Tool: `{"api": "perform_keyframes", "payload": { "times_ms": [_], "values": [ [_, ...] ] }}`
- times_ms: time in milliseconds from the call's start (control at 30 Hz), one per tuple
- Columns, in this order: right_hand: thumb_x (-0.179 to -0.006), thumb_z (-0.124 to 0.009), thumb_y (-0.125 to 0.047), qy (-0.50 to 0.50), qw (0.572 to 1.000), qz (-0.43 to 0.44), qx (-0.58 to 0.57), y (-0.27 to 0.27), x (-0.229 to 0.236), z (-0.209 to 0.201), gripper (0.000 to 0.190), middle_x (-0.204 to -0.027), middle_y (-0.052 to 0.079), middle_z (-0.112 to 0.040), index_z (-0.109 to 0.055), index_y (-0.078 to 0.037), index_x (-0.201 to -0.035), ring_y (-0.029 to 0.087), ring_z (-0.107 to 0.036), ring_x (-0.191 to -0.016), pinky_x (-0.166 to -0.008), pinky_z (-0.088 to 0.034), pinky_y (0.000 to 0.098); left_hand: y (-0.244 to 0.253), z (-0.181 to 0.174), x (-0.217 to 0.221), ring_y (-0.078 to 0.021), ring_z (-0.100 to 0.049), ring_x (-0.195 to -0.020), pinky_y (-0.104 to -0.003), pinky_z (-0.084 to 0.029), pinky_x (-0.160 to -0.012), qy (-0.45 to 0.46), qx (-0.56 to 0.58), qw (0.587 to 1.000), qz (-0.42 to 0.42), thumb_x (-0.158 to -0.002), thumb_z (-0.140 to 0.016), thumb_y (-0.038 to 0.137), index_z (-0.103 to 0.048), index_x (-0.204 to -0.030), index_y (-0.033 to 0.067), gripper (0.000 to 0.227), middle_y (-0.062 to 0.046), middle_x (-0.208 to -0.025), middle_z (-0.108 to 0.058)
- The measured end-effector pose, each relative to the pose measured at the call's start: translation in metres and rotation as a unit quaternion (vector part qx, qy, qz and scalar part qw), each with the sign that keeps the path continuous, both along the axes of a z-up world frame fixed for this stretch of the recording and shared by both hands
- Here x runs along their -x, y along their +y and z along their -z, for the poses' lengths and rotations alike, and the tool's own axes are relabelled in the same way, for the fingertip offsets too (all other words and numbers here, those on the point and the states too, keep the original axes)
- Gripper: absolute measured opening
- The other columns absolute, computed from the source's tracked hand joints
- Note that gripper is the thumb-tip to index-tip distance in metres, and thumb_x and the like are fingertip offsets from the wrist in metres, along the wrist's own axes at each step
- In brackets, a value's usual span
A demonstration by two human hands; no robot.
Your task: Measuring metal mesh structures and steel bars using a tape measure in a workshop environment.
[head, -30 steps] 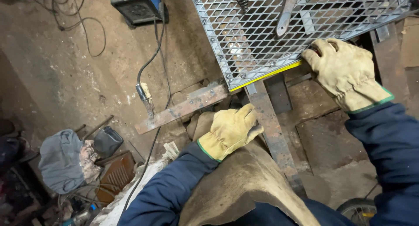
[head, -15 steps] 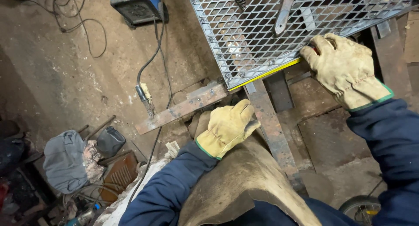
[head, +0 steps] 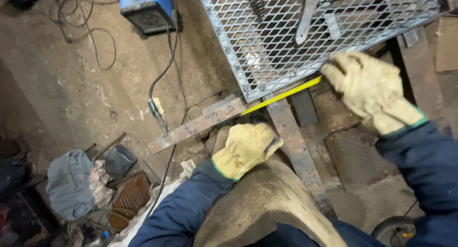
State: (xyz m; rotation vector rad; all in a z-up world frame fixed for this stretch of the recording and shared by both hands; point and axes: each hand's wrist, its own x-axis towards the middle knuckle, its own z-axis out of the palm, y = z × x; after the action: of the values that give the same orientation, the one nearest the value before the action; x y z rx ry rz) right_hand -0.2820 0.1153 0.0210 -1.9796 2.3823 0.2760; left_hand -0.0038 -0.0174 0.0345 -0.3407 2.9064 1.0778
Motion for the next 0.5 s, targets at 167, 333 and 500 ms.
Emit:
{"api": "perform_keyframes", "payload": {
  "times_ms": [167,333,500],
  "values": [
    [-0.092,-0.066,-0.023,-0.377,0.889,0.26,0.028,0.016,-0.068,-0.024,0.036,-0.109,0.01,-0.068,-0.066,-0.013,-0.127,0.027,-0.063,-0.089,-0.065,-0.053,0.0344,0.006,-0.012,-0.008,-0.0292,-0.071,-0.078,-0.04,-0.056,-0.068,0.022,-0.095,0.994,-0.056,-0.096,-0.075,0.033,-0.069,-0.102,0.0119,0.023,-0.008,-0.087,-0.072],
    [-0.076,-0.078,-0.022,-0.332,0.877,0.278,0.207,0.016,-0.151,-0.024,0.042,-0.086,0.009,-0.071,-0.07,-0.011,-0.116,0.022,-0.067,-0.073,-0.06,-0.054,0.0296,0.009,-0.009,0.001,-0.0273,-0.076,-0.092,-0.035,-0.061,-0.08,0.076,-0.252,0.956,-0.126,-0.093,-0.074,0.025,-0.057,-0.136,0.0031,0.051,-0.014,-0.107,-0.075],
    [-0.085,-0.076,-0.014,-0.66,0.478,0.498,0.298,0.016,-0.179,-0.002,0.028,-0.082,-0.002,-0.067,-0.07,-0.004,-0.11,0.007,-0.059,-0.07,-0.062,-0.05,0.0238,-0.004,-0.025,-0.003,-0.0352,-0.073,-0.114,-0.038,-0.061,-0.093,0.122,-0.212,0.97,0.012,-0.078,-0.088,0.033,-0.039,-0.151,-0.0027,0.096,-0.025,-0.131,-0.066]
  ]
}}
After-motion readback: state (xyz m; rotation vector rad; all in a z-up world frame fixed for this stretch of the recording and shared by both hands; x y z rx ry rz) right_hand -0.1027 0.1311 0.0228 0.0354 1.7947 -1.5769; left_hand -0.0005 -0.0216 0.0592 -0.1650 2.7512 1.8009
